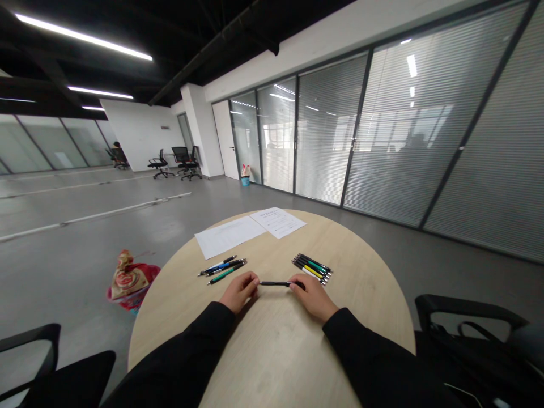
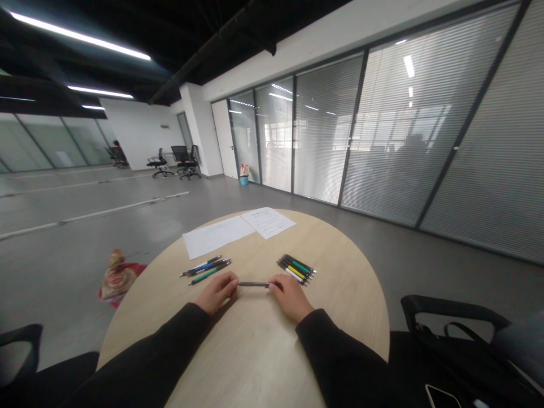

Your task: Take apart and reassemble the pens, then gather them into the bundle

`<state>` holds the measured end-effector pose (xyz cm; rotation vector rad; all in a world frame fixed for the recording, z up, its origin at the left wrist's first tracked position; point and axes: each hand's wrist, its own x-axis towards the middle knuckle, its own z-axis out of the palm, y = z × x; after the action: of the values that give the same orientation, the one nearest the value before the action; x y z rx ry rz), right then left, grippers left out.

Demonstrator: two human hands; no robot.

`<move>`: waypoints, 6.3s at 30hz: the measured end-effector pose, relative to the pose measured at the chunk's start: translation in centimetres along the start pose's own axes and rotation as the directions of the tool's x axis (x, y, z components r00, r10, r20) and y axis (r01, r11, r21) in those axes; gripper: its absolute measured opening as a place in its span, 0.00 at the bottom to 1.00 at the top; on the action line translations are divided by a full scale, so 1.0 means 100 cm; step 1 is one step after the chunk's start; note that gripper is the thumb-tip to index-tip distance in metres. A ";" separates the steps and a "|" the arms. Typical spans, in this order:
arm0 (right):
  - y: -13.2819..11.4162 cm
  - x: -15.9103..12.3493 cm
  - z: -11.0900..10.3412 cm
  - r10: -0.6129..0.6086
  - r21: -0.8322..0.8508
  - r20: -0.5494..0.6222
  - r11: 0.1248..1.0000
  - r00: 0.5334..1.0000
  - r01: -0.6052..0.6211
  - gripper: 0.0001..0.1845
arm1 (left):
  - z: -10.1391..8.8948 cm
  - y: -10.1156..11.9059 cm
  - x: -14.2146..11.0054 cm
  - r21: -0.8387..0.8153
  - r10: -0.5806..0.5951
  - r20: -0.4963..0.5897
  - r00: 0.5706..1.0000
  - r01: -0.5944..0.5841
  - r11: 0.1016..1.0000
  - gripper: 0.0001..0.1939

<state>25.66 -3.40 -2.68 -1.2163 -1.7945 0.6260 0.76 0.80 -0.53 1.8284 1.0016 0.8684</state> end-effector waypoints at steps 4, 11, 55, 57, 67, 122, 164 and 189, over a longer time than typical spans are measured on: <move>0.001 0.000 0.000 -0.008 -0.002 0.000 1.000 1.000 0.008 0.08 | 0.000 0.004 0.000 0.061 0.004 -0.008 1.000 -0.004 0.998 0.22; 0.003 0.000 0.001 0.006 0.001 -0.003 1.000 1.000 -0.006 0.08 | 0.002 -0.007 0.001 -0.108 0.025 0.055 0.998 -0.019 0.994 0.17; 0.000 0.000 0.001 0.006 0.047 0.001 0.999 1.000 -0.006 0.08 | 0.000 0.000 0.000 -0.058 0.037 0.041 0.998 -0.034 0.998 0.16; -0.001 0.000 0.001 0.004 0.046 0.001 0.999 1.000 -0.004 0.08 | -0.001 0.002 0.000 0.002 0.038 0.033 0.999 -0.038 0.999 0.17; -0.001 0.000 0.001 0.006 0.052 0.006 0.999 1.000 -0.006 0.09 | 0.000 0.003 0.000 0.104 0.005 0.008 1.000 -0.006 0.995 0.22; -0.006 -0.001 0.000 -0.010 0.048 -0.001 0.999 1.000 0.010 0.09 | -0.001 0.003 -0.002 0.133 -0.086 0.000 0.996 0.085 0.987 0.26; -0.002 0.000 0.000 0.013 0.051 -0.011 0.999 1.000 -0.012 0.09 | 0.000 -0.002 0.003 -0.226 -0.014 -0.100 0.995 -0.009 0.974 0.17; 0.000 0.000 0.001 0.016 0.059 -0.008 0.998 1.000 -0.015 0.08 | 0.001 -0.002 0.001 -0.344 -0.063 -0.139 0.988 0.011 0.939 0.14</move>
<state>25.58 -3.36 -2.77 -1.1924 -1.7485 0.6772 0.84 0.94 -0.73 1.4624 0.9069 1.0947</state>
